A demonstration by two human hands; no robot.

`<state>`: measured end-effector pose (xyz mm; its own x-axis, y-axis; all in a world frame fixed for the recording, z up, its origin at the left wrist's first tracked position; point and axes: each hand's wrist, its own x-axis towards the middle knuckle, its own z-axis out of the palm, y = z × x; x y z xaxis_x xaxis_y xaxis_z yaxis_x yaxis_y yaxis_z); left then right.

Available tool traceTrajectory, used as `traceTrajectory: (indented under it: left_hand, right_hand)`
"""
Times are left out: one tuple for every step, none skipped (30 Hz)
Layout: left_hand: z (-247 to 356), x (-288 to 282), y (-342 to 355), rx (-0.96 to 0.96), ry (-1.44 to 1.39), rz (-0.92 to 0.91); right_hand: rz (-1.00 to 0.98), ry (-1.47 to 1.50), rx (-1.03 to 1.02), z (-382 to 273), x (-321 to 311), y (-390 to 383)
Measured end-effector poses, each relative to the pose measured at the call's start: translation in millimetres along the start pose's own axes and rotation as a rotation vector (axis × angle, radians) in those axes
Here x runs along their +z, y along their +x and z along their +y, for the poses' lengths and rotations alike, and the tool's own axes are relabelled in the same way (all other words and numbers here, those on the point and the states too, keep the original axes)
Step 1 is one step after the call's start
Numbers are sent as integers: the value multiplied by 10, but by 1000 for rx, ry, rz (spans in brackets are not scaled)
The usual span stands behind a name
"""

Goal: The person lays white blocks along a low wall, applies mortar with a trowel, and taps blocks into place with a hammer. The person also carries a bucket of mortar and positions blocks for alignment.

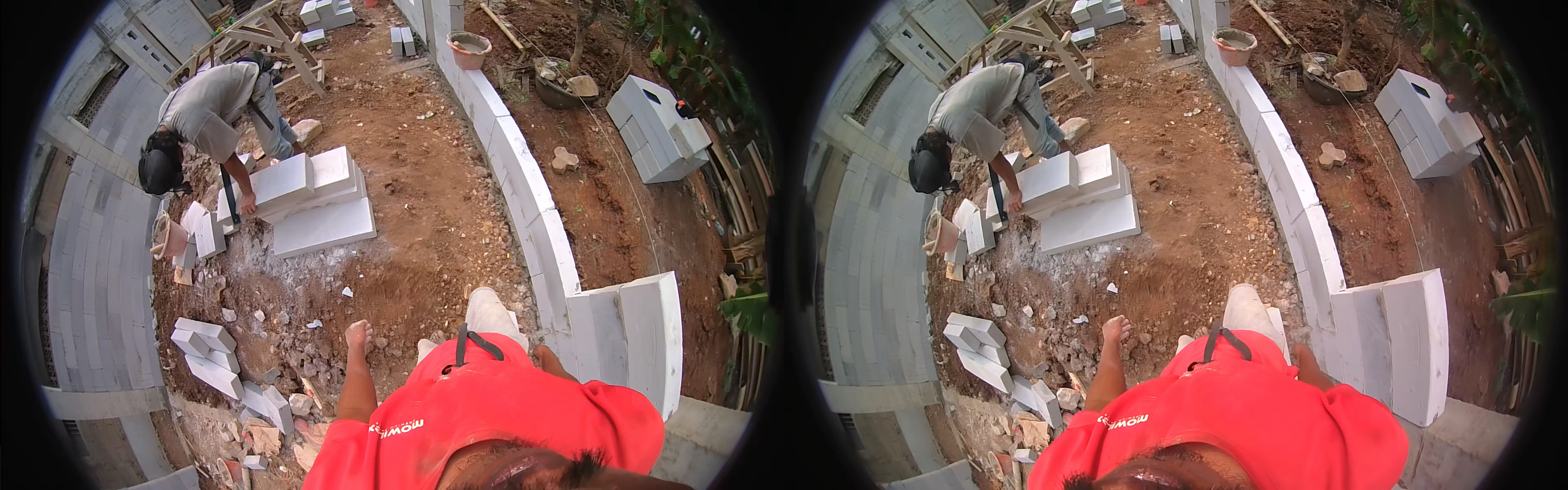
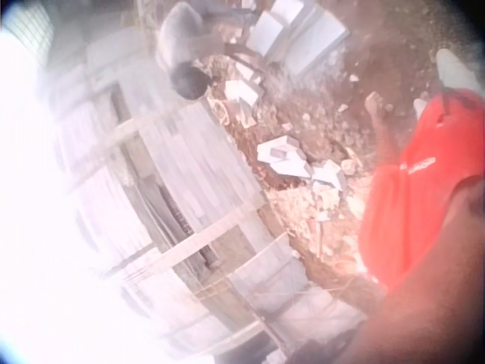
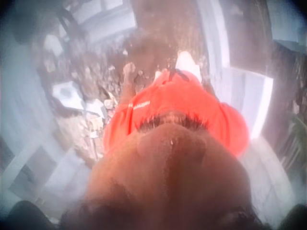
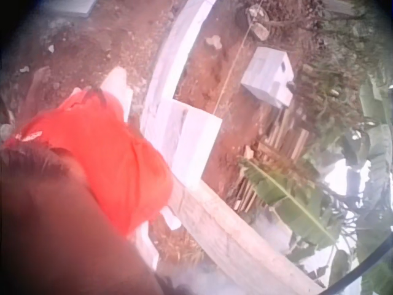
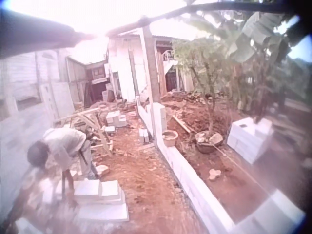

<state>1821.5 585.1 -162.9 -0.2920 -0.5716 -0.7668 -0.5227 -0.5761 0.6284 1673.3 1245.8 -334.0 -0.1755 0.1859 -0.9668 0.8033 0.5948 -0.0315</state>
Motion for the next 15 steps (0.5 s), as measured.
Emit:
traceTrajectory:
  left_hand:
    - [554,106,238,89,-13,-4]
    - [1063,284,418,218,45,-64]
    - [1484,384,609,331,7,-69]
    - [1872,725,733,391,-26,-69]
    - [2319,1239,742,455,-31,-101]
    - [2591,1529,760,468,-21,-126]
    - [2853,1847,762,481,-5,-153]
    - [3057,2101,835,514,6,-172]
    - [3193,2345,873,529,6,-211]
    - [3070,2355,936,504,25,-226]
    - [3200,2655,1005,532,16,-270]
    - [3225,2878,1112,486,45,-266]
    - [2962,2963,1163,410,110,-264]
    - [2666,2917,1259,382,148,-263]
    - [2269,2686,1462,264,368,-248]
  right_hand:
    - [-16,25,0,-143,121,-87]
    - [-32,27,-14,-257,186,-189]
    - [-57,3,-38,-458,258,-272]
    - [-58,-12,-50,-587,216,-326]
    - [-53,10,-52,-592,208,-337]
    - [-56,-10,-53,-720,179,-327]
    - [-61,-32,-54,-856,123,-308]
    - [-74,-66,-70,-1053,88,-251]
    - [-88,-106,-91,-1281,23,-182]
    - [-108,-161,-94,-1515,-47,-138]
    - [-125,-201,-125,-1794,-152,-68]
    - [-144,-252,-156,-2123,-295,17]
    - [-176,-292,-176,-2342,-411,68]
    - [-224,-365,-198,-2653,-543,110]
    - [-250,-460,-201,-3045,-767,107]
